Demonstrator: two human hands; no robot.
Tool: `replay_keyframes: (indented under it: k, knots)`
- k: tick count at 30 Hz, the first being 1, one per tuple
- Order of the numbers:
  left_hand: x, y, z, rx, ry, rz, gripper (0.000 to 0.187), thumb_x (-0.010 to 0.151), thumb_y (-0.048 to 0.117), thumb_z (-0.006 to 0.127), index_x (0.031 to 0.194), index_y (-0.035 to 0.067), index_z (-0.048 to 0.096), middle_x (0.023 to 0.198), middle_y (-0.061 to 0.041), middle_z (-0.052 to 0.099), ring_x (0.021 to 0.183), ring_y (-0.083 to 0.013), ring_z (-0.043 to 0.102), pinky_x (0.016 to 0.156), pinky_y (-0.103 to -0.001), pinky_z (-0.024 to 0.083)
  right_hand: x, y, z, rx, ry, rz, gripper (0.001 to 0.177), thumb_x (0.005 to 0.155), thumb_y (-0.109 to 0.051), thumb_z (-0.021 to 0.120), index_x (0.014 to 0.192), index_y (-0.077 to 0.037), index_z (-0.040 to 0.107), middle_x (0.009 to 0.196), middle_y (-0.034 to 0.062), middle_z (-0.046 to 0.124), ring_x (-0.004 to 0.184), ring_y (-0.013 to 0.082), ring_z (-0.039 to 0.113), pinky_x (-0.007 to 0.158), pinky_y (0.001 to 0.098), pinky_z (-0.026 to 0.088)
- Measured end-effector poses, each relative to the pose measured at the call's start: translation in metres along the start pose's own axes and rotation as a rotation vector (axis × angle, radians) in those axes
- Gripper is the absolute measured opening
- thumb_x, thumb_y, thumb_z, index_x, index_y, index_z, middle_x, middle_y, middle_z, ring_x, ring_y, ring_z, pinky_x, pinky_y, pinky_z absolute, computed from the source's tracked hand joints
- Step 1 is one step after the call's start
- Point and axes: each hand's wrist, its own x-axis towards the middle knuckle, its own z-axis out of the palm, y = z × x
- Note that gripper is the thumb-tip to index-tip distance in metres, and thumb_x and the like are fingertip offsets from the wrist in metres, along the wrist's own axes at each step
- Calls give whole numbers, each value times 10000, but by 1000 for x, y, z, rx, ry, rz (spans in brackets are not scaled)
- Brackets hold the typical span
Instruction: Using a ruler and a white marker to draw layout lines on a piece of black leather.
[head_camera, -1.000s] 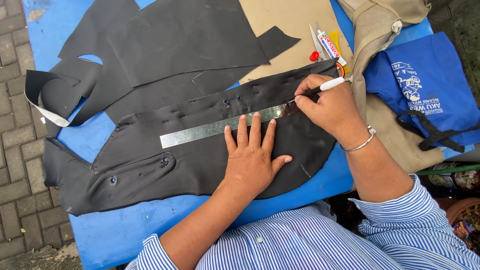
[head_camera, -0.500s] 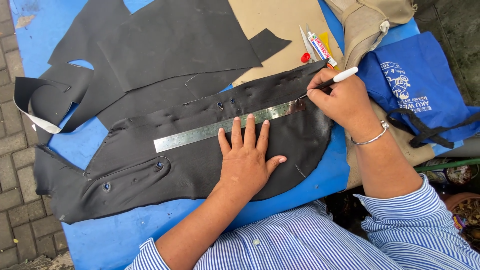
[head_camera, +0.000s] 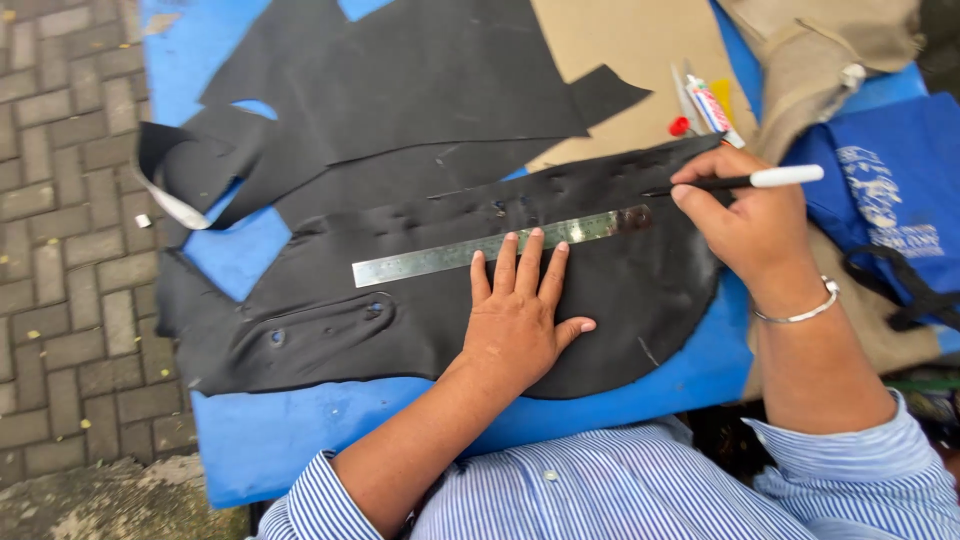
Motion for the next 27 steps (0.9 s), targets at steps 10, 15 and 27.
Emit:
replay_keyframes:
  k: [10, 15, 27]
  knots:
    - [-25, -78, -10, -22, 60, -23, 871, 945, 748, 380, 1572, 143, 374, 1603, -104, 386, 1473, -365, 337, 1172, -620, 253, 23, -63, 44, 125, -130, 18, 151, 956, -56, 705, 1106, -57, 720, 1092, 54, 728, 1063, 165, 662, 968, 283, 484]
    - [-25, -91, -43, -238, -180, -107, 879, 974, 701, 376, 1617, 113, 253, 1653, -193, 218, 1534, -416, 166, 1208, -632, 116, 45, -109, 88, 314, -205, -104, 199, 944, -165, 730, 1135, -108, 738, 927, 108, 733, 982, 239, 679, 874, 412, 510]
    - [-62, -119, -54, -263, -275, -385, 859, 977, 687, 397, 1613, 128, 254, 1619, -239, 178, 1502, -497, 75, 1157, -711, 7, 57, -169, 204, 560, -332, -116, 193, 912, -189, 710, 1095, -145, 756, 874, 55, 748, 890, 180, 708, 822, 356, 557]
